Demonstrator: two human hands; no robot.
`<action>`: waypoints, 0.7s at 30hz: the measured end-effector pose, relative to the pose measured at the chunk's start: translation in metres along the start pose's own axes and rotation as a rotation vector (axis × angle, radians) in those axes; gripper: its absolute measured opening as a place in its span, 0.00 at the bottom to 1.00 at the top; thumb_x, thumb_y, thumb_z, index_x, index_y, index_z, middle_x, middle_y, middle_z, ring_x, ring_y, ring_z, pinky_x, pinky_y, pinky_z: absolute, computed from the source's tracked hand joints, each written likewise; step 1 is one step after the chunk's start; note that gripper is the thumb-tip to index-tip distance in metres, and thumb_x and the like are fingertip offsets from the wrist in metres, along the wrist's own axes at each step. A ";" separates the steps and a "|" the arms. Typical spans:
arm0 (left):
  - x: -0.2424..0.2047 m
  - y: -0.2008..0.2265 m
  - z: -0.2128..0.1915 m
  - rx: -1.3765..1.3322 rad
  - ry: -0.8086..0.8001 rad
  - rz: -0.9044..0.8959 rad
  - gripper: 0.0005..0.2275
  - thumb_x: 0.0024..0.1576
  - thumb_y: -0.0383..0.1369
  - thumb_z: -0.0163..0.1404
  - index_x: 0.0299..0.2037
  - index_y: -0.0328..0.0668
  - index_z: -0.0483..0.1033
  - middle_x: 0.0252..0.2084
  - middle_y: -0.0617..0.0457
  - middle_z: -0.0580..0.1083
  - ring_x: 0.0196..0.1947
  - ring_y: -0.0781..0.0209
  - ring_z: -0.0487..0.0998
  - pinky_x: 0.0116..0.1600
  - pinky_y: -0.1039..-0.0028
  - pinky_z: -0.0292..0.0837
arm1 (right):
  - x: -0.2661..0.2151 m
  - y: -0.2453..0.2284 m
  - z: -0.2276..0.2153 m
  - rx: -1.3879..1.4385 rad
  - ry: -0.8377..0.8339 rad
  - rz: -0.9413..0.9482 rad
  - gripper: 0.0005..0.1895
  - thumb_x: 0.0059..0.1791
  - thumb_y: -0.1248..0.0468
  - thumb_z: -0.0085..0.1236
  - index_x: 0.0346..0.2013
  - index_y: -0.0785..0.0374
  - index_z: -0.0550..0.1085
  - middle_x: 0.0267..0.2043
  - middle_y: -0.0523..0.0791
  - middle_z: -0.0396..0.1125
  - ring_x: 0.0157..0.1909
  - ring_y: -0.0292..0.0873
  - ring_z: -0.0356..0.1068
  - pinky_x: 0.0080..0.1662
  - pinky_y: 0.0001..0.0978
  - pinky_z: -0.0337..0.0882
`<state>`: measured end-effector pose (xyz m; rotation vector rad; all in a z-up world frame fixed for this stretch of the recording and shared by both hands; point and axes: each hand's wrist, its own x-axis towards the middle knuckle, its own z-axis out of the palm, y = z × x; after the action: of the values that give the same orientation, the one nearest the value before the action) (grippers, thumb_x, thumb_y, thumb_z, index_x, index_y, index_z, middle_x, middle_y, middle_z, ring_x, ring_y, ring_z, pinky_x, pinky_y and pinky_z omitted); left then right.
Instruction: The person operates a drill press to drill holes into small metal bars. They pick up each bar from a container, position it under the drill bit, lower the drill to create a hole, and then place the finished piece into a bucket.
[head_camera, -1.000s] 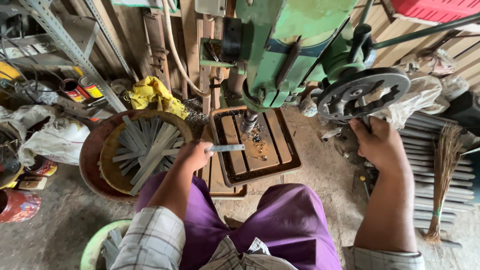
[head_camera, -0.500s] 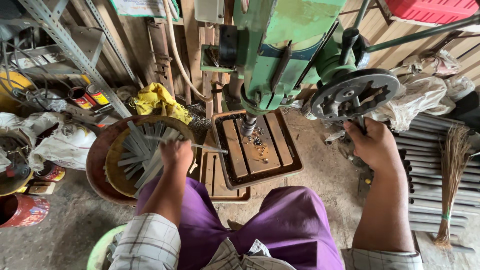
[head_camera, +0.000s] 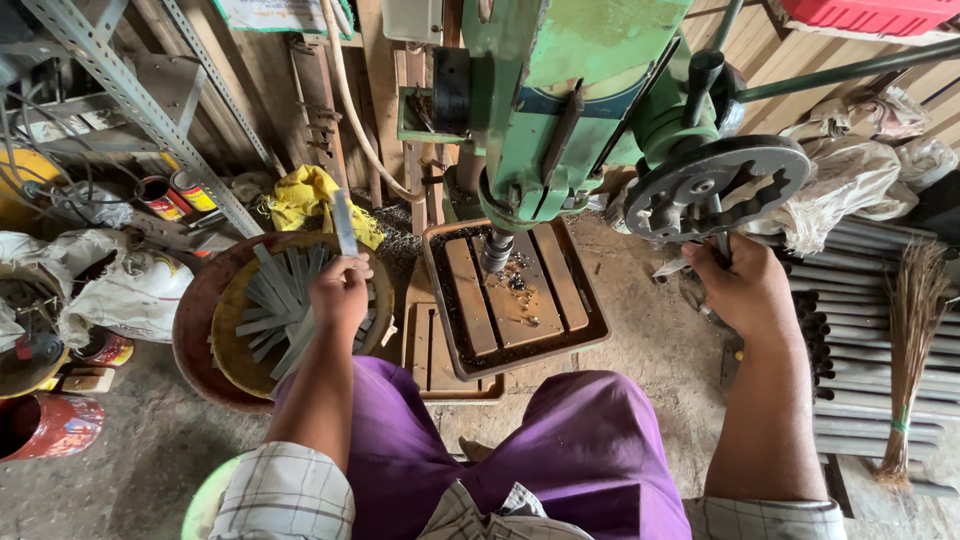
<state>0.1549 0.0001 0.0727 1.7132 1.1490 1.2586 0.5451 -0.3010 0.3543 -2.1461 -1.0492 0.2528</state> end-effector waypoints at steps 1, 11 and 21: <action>-0.002 0.008 -0.002 0.134 -0.126 -0.063 0.06 0.63 0.28 0.47 0.44 0.43 0.78 0.46 0.48 0.81 0.33 0.65 0.83 0.31 0.76 0.80 | 0.000 -0.001 0.000 -0.002 0.005 -0.005 0.17 0.52 0.57 0.63 0.28 0.66 0.71 0.17 0.42 0.60 0.18 0.35 0.58 0.24 0.33 0.60; -0.026 0.082 0.014 0.507 -0.867 -0.023 0.11 0.59 0.40 0.55 0.49 0.52 0.79 0.41 0.53 0.81 0.31 0.57 0.81 0.35 0.65 0.76 | 0.000 0.000 0.002 -0.038 0.023 0.042 0.19 0.50 0.55 0.66 0.26 0.67 0.71 0.16 0.43 0.62 0.18 0.35 0.60 0.25 0.32 0.62; -0.019 0.070 0.022 0.560 -0.738 0.065 0.17 0.55 0.45 0.60 0.54 0.59 0.80 0.50 0.55 0.80 0.44 0.52 0.82 0.48 0.62 0.77 | 0.000 0.004 0.007 -0.013 0.033 0.029 0.21 0.52 0.54 0.65 0.24 0.67 0.70 0.16 0.42 0.61 0.19 0.34 0.58 0.24 0.32 0.59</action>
<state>0.1909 -0.0432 0.1231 2.3470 1.0238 0.2432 0.5443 -0.2992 0.3463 -2.1709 -1.0047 0.2244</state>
